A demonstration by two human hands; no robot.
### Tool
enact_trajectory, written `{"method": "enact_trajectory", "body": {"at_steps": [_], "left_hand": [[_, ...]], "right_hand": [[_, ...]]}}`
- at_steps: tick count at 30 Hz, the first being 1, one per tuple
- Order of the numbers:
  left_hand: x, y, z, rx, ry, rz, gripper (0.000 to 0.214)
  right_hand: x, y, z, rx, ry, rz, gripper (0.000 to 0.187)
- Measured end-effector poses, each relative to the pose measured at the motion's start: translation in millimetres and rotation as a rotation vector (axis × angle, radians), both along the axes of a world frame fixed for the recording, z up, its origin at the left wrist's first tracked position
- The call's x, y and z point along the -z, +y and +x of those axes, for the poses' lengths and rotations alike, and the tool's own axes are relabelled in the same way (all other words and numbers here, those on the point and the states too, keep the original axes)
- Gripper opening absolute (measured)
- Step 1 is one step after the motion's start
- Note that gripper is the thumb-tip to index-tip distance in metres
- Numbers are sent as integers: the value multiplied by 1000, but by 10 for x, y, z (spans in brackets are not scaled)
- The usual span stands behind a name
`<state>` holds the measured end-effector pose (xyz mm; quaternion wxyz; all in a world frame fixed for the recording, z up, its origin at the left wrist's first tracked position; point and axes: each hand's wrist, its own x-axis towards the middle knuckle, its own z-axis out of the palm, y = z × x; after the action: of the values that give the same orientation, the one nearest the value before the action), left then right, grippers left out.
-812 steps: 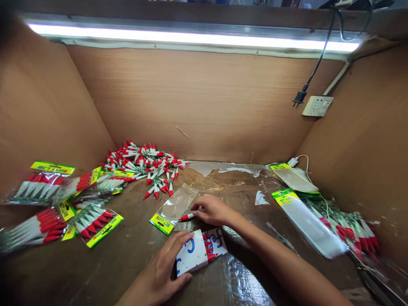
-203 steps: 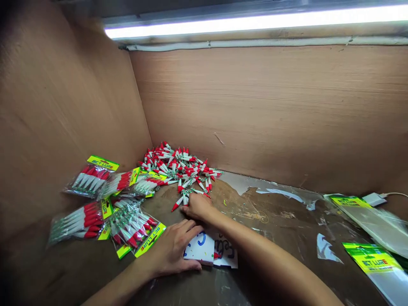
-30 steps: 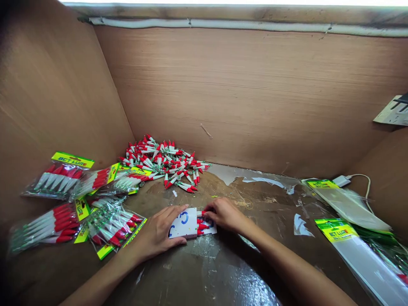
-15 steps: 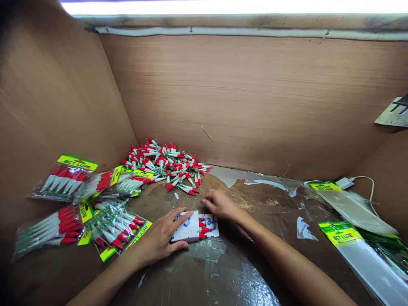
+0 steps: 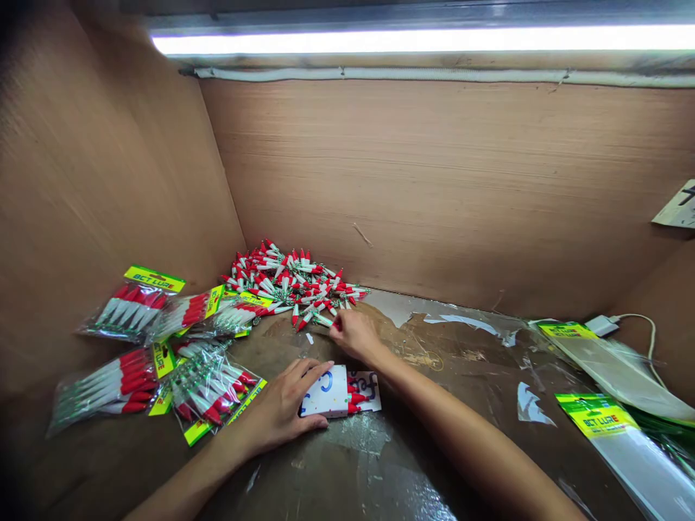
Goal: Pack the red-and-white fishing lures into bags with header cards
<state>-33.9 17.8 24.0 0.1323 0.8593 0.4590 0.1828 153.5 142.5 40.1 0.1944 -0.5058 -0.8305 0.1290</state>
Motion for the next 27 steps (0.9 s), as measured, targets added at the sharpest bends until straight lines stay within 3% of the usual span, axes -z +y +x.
{"method": "enact_trajectory", "body": {"at_steps": [4, 8, 10, 13, 19, 27], "left_hand": [[-48, -7, 19, 53, -63, -12, 71], [-46, -11, 48, 61, -99, -29, 63], [-15, -4, 70, 70, -112, -27, 62], [39, 20, 103, 87, -129, -2, 64], [36, 47, 121, 128, -131, 21, 65], [44, 53, 131, 135, -135, 51, 64]], "right_hand": [[-48, -187, 583, -62, 73, -84, 32], [24, -559, 1270, -64, 59, -147, 21], [80, -713, 1423, -69, 4, -147, 17], [150, -806, 1312, -101, -13, -89, 14], [246, -700, 820, -266, 17, 1, 14], [298, -761, 876, -183, 3, 76, 14]]}}
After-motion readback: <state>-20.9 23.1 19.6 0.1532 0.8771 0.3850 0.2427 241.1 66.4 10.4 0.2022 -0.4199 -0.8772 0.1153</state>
